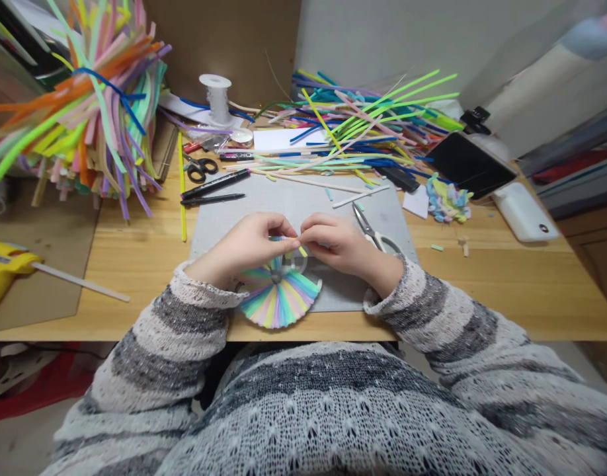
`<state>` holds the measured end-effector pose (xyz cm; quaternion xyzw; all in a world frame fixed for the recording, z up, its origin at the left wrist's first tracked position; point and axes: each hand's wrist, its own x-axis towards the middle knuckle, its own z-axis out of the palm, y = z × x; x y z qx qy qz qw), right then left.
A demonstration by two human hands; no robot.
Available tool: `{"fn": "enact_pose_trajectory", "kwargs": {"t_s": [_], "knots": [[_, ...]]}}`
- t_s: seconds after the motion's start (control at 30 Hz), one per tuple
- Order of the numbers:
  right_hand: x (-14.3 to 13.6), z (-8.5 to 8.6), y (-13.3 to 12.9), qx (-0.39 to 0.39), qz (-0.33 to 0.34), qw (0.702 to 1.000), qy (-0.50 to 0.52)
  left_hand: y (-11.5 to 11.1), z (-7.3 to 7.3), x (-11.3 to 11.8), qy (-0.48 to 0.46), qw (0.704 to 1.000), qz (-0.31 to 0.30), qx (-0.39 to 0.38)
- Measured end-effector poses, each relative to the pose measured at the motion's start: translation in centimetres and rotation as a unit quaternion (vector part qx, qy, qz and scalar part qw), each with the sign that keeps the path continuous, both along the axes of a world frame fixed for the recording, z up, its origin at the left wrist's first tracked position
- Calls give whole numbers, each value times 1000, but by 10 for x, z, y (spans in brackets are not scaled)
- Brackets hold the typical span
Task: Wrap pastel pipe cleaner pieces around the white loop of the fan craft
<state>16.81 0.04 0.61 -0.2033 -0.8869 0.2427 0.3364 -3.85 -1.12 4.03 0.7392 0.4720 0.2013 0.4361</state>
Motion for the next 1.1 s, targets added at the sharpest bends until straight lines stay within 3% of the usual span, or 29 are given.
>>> {"fn": "enact_pose_trajectory", "kwargs": {"t_s": [0.13, 0.43, 0.93, 1.1], "knots": [[0, 0, 1, -1, 5, 1000, 0, -2, -1, 2, 20, 1000, 9, 9], [-2, 2, -1, -58, -28, 998, -9, -9, -5, 8, 122, 982, 41, 138], [-1, 3, -1, -45, -18, 999, -17, -8, -3, 6, 111, 984, 35, 131], [-1, 4, 0, -36, -18, 999, -13, -6, -4, 5, 160, 968, 8, 192]]}}
